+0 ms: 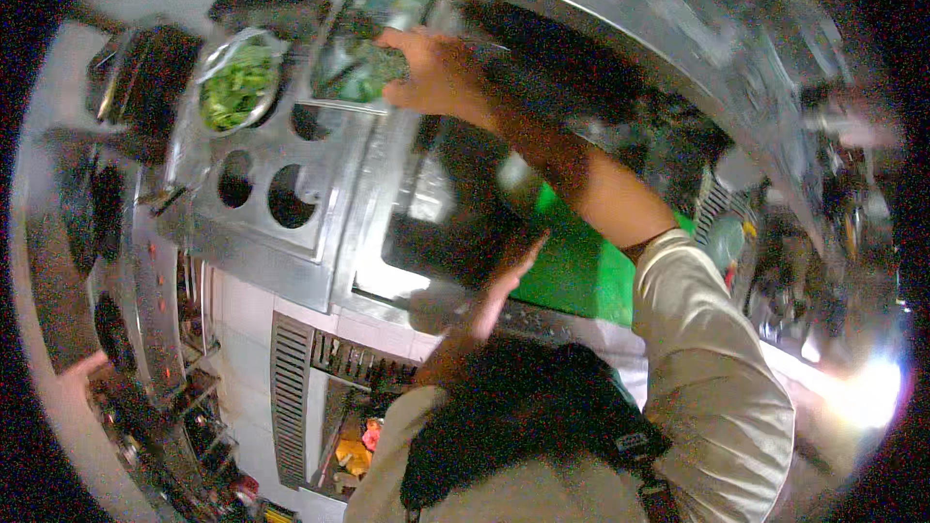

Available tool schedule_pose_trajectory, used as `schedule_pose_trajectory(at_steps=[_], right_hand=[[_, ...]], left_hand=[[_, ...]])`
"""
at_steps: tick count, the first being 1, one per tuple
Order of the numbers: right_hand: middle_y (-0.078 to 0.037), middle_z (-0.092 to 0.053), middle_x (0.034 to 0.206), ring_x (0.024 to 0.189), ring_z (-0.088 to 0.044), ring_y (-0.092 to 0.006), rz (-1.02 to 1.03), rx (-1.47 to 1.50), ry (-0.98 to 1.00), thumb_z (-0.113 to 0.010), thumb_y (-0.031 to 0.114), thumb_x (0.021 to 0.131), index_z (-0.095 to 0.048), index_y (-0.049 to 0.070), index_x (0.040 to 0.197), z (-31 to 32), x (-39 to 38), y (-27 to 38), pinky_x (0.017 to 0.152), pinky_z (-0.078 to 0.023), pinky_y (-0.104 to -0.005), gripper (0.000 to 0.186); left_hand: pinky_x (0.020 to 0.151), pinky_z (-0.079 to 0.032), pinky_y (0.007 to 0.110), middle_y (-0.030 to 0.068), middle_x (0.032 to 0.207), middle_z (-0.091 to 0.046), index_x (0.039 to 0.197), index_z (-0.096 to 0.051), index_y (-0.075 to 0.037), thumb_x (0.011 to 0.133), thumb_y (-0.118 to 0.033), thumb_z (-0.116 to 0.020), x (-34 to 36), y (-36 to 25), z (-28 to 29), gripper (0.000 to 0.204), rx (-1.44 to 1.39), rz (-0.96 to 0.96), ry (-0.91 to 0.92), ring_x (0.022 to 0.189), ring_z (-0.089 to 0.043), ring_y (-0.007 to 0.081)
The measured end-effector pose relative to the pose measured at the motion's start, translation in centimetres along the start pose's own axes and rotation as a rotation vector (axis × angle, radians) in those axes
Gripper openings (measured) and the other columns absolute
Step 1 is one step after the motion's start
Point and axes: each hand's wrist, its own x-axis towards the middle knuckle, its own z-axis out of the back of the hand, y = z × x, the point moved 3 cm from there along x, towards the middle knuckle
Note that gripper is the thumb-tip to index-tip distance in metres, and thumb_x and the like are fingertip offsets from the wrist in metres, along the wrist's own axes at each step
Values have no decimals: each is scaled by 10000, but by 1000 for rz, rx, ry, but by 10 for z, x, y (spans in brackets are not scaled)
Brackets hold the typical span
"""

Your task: The person uses a hacksaw to cut through a piece of meat on a green cutting board, then carries the cutting board to a sink and washes it by hand with water and a brush.

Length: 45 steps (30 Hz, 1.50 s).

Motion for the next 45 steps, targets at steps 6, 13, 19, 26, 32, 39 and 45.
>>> schedule_pose_trajectory(at_steps=[6,13,19,26,32,39,45], right_hand=[[-158,-695,1171,1140,-641,-290,-428,304,97,-876,299,718,-597,59,1323,105,-221,-53,1006,-490,-425,709],[-212,-558,1399,1305,-514,-405,-481,-85,-43,-665,70,849,-549,56,1366,88,-470,-58,1105,-408,-462,529],[-232,-452,1504,1371,-446,-433,-705,-384,-496,-610,123,894,-489,112,1454,84,-524,-163,1143,-369,-543,573],[-252,-444,1509,1321,-494,-409,-454,-332,-259,-572,124,911,-424,46,1499,41,-484,-88,1111,-415,-509,612],[-268,-459,1492,1296,-512,-404,-827,-703,-416,-474,154,952,-388,-35,1501,149,-517,-193,1112,-422,-474,587],[-183,-442,1530,1453,-356,-376,-549,-339,-321,-516,247,985,-464,4,1466,22,-530,-115,1203,-284,-485,541],[-242,-444,1486,1339,-447,-454,-1283,-251,-59,-550,77,928,-393,-3,1475,159,-529,-112,1138,-390,-472,575]], left_hand=[[992,-481,458,190,1234,-646,1338,-561,-19,891,-477,-735,11,60,-17,663,340,-147,-53,1127,-606,383],[786,-564,499,195,1033,-730,1334,-559,-11,778,-605,-785,15,82,-33,845,934,-464,-396,887,-702,424],[743,-557,504,191,983,-741,1169,-647,-61,693,-704,-791,-12,-4,-56,813,852,17,-453,859,-716,418],[759,-548,439,128,920,-754,1014,-709,-51,691,-582,-865,20,9,-42,641,684,-101,-565,827,-726,324],[784,-552,403,140,966,-758,1052,-708,-22,722,-503,-884,22,-5,-45,610,594,-204,-451,848,-728,266],[811,-544,380,124,959,-758,1029,-703,-8,769,-415,-884,18,-1,-42,516,614,-212,-489,848,-715,232],[806,-540,369,127,970,-759,1025,-701,10,762,-393,-894,17,-3,-33,519,515,-184,-465,849,-708,213]])
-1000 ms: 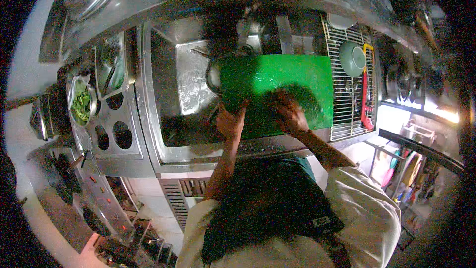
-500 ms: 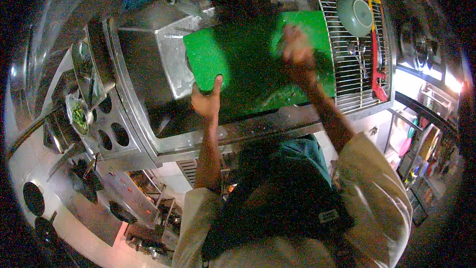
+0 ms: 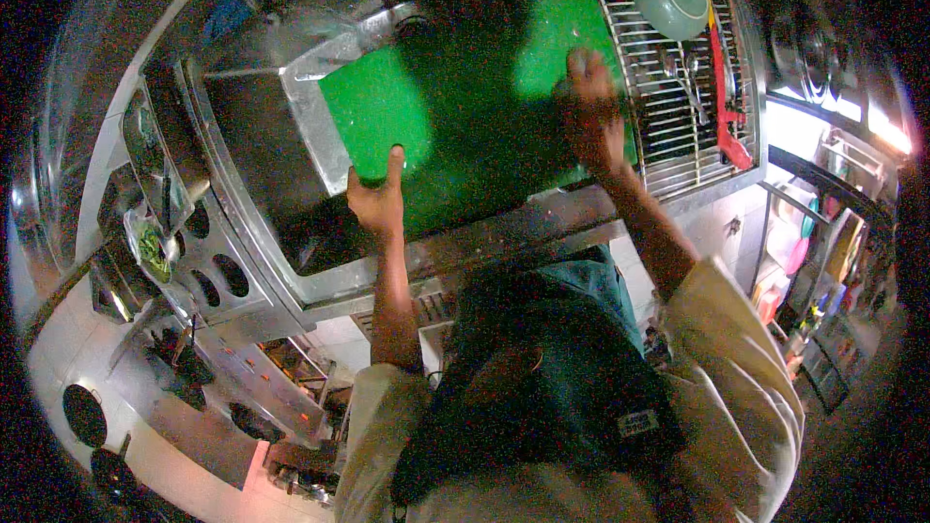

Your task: The person uses a hacksaw to cut through a piece of meat on a green cutting board, then carries the cutting board to a sink and washes it by hand with water and a brush.

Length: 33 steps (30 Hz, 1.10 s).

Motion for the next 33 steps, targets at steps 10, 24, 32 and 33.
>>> schedule_pose_trajectory(at_steps=[10,24,32,33], right_hand=[[-215,-409,1545,1416,-384,-426,356,233,-138,-514,193,979,-432,56,1493,-127,-93,-72,1177,-334,-488,538],[-219,-586,1358,1278,-540,-421,531,-33,-404,-598,54,878,-644,91,1290,-49,-37,-5,1072,-453,-481,416],[-202,-531,1429,1303,-488,-442,522,602,-530,-554,102,933,-607,164,1376,-159,95,32,1127,-398,-481,451],[-186,-524,1445,1319,-481,-431,646,281,-594,-562,107,936,-598,185,1386,-163,74,58,1139,-387,-476,459]], left_hand=[[870,-533,379,127,1064,-747,1101,-695,32,775,-326,-894,14,-14,8,524,73,-17,69,911,-693,227],[836,-536,348,116,1010,-741,1106,-674,20,806,-308,-877,25,10,15,489,-79,-44,111,886,-680,191],[844,-540,356,124,1040,-739,1136,-669,9,806,-316,-872,22,15,2,505,-51,-46,155,901,-687,203],[846,-540,358,128,1047,-739,1133,-671,5,800,-336,-875,27,23,2,518,9,-43,119,904,-690,206]])
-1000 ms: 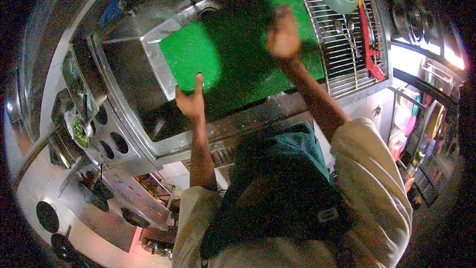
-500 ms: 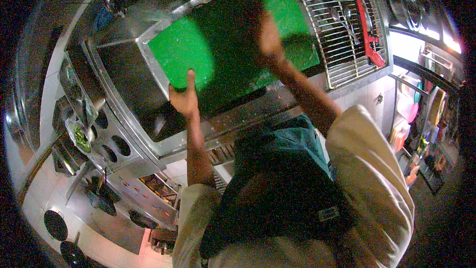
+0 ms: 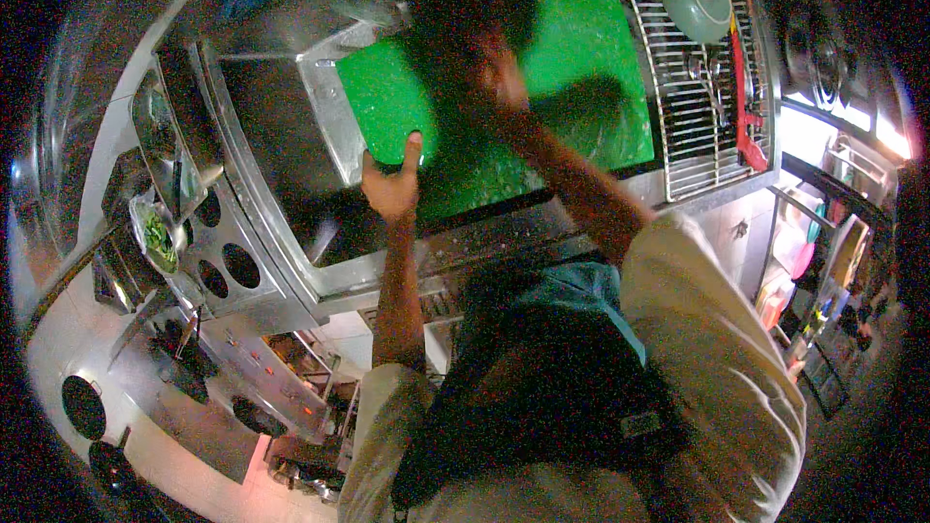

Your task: The person uses a hacksaw to cut through a piece of meat on a green cutting board, then carries the cutting board to a sink and washes it by hand with water and a brush.

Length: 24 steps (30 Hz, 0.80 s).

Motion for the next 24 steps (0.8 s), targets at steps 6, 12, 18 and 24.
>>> schedule_pose_trajectory(at_steps=[6,12,18,24], right_hand=[[-206,-461,1505,1329,-491,-423,-17,-314,297,-553,129,962,-603,155,1381,114,-7,55,1103,-427,-502,423],[-203,-495,1468,1225,-567,-439,-787,1481,-12,-595,352,974,-527,82,1414,-37,2,85,1019,-498,-453,520],[-183,-515,1452,1243,-556,-384,211,118,457,-529,301,995,-500,84,1441,-51,0,145,1043,-472,-461,497],[-162,-535,1435,1262,-545,-329,-16,-92,547,-464,251,1016,-474,86,1469,-14,5,82,1068,-446,-468,482]], left_hand=[[832,-538,402,133,1024,-730,1124,-659,-30,768,-485,-856,-4,3,14,610,4,9,70,916,-696,278],[825,-533,400,119,1046,-717,1203,-610,-50,811,-477,-817,-6,-18,7,615,-26,35,202,928,-687,273],[910,-510,371,84,1147,-697,1281,-572,-37,870,-316,-795,-10,20,2,545,-416,52,245,1017,-652,219],[1094,-412,354,112,1372,-588,1404,-484,-13,918,-404,-731,-22,11,16,671,-593,145,320,1229,-566,222]])
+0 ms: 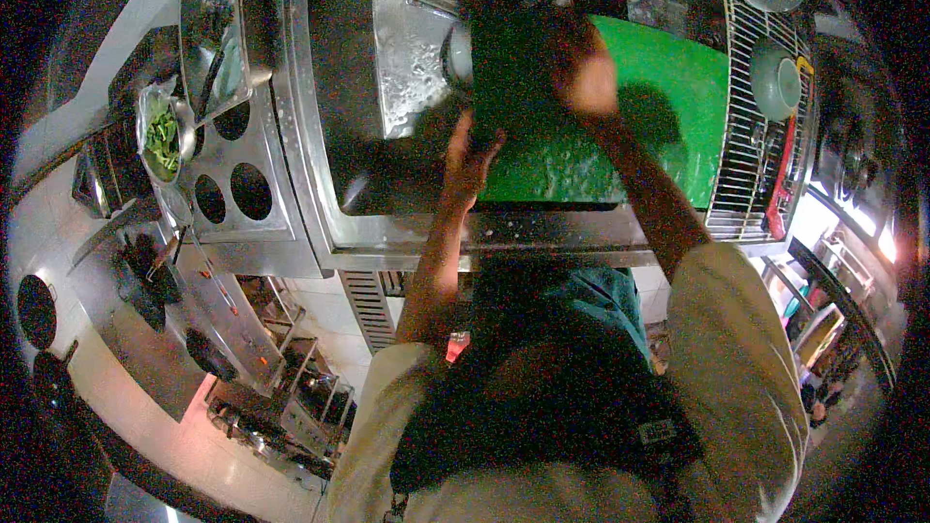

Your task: The person uses a hacksaw to cut through a piece of meat on a green cutting board, then carries the cutting board to a sink and washes it by hand with water and a brush.

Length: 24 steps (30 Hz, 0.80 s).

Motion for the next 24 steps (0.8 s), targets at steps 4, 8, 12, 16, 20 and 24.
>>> schedule_pose_trajectory(at_steps=[4,8,12,16,20,24], right_hand=[[-168,-494,1482,1359,-477,-324,71,281,-98,-457,250,1025,-460,55,1472,-23,-21,73,1130,-399,-440,488],[-176,-454,1521,1400,-438,-351,103,191,-110,-526,166,962,-471,40,1463,2,-56,58,1154,-374,-462,519],[-185,-414,1557,1421,-410,-388,113,-28,-107,-621,55,875,-490,30,1448,60,-77,24,1167,-357,-500,589],[-193,-416,1553,1405,-420,-399,-283,376,-117,-608,181,895,-470,86,1480,-41,-80,41,1160,-364,-479,609],[-198,-388,1568,1470,-327,-388,117,395,72,-554,232,938,-470,54,1476,-47,-149,41,1202,-295,-492,573],[-209,-439,1525,1431,-376,-402,-269,-38,-36,-519,136,968,-480,22,1459,68,-175,-45,1215,-271,-462,506]], left_hand=[[1121,-379,354,124,1401,-570,1505,-382,-3,1001,-445,-583,7,9,21,699,-230,153,-107,1233,-567,228],[1084,-402,357,87,1325,-625,1424,-533,-38,1029,-503,-512,19,-4,19,610,-270,297,-210,1190,-581,208],[1101,-379,379,72,1322,-634,1393,-564,-62,998,-598,-517,21,16,11,667,-319,430,-221,1235,-554,227],[1030,-454,383,61,1249,-659,1371,-575,-92,998,-634,-478,26,-14,-12,665,-452,574,-112,1140,-616,224],[940,-468,359,35,1176,-675,1273,-632,-85,1037,-495,-521,28,-24,-8,486,49,383,-172,1057,-608,167],[879,-479,296,12,1137,-690,1220,-659,-62,1043,-320,-590,27,-21,-12,321,87,140,-110,1003,-612,124]])
